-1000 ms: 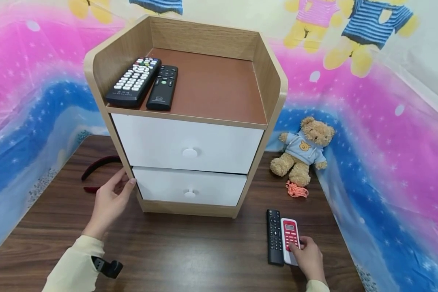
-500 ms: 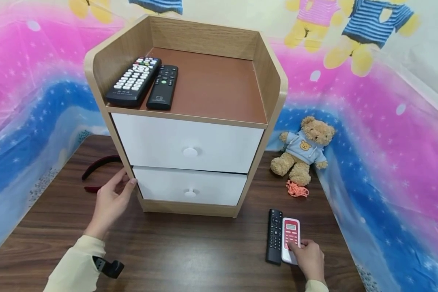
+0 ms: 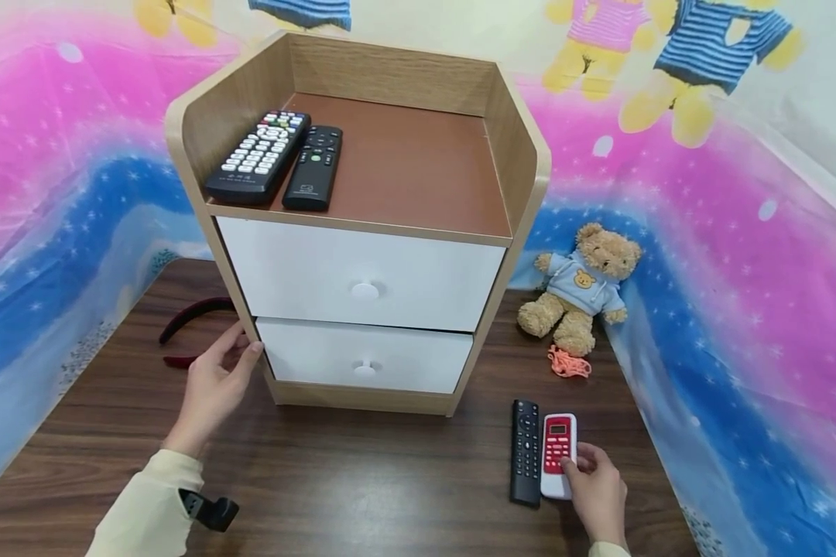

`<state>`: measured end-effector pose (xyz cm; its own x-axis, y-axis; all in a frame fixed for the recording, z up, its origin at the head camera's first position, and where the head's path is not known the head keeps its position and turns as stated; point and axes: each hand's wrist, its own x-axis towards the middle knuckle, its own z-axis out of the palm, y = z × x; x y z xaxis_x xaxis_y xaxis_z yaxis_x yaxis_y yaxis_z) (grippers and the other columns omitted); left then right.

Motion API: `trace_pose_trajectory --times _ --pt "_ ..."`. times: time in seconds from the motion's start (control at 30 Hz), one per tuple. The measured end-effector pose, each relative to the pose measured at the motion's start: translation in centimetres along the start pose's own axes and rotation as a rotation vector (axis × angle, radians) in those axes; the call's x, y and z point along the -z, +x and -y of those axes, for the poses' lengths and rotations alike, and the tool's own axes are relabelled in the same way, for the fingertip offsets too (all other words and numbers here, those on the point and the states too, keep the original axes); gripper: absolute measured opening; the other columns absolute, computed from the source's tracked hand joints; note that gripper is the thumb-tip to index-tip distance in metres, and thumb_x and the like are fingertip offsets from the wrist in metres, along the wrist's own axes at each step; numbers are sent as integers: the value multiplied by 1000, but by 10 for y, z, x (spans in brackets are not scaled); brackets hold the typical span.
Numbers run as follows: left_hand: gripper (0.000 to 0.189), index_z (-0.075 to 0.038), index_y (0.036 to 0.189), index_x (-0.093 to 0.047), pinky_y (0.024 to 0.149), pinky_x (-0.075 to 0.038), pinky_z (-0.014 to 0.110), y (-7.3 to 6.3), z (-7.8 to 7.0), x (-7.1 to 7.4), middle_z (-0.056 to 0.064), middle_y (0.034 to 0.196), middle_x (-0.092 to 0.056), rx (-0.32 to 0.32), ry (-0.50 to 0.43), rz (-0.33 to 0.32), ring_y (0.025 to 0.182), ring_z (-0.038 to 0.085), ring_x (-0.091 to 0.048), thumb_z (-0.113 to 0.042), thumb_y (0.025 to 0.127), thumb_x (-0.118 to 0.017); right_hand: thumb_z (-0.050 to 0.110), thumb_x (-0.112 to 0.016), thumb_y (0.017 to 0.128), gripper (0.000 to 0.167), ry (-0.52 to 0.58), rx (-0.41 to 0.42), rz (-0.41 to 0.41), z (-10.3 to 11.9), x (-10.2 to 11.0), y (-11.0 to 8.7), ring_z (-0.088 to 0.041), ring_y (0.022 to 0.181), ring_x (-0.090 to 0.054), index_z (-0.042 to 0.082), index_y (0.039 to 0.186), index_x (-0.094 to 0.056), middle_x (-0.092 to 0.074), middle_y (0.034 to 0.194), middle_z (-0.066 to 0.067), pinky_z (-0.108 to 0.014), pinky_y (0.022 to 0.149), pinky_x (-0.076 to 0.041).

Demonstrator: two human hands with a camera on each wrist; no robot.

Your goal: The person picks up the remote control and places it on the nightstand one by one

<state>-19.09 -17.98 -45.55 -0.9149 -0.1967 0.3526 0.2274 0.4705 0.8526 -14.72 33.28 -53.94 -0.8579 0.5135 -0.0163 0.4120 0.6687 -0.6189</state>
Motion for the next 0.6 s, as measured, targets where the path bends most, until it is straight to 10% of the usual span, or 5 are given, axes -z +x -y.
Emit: trace_pose_trajectory --times 0.27,0.6 --pt "47 -3 145 -49 78 -40 0 0 1 1 21 121 -67 1 -3 1 105 31 -65 -18 101 -58 10 -68 92 38 41 49 -82 13 10 0 -40 96 -65 -7 124 -60 -66 112 -30 -49 74 -54" --pt "46 -2 144 -51 79 -40 1 1 1 0 21 119 -68 -4 -4 -5 104 29 -65 -17 101 -59 19 -68 94 41 170 106 -78 59 46 -19 -20 92 -65 2 131 -61 -67 119 -22 -13 63 -49"
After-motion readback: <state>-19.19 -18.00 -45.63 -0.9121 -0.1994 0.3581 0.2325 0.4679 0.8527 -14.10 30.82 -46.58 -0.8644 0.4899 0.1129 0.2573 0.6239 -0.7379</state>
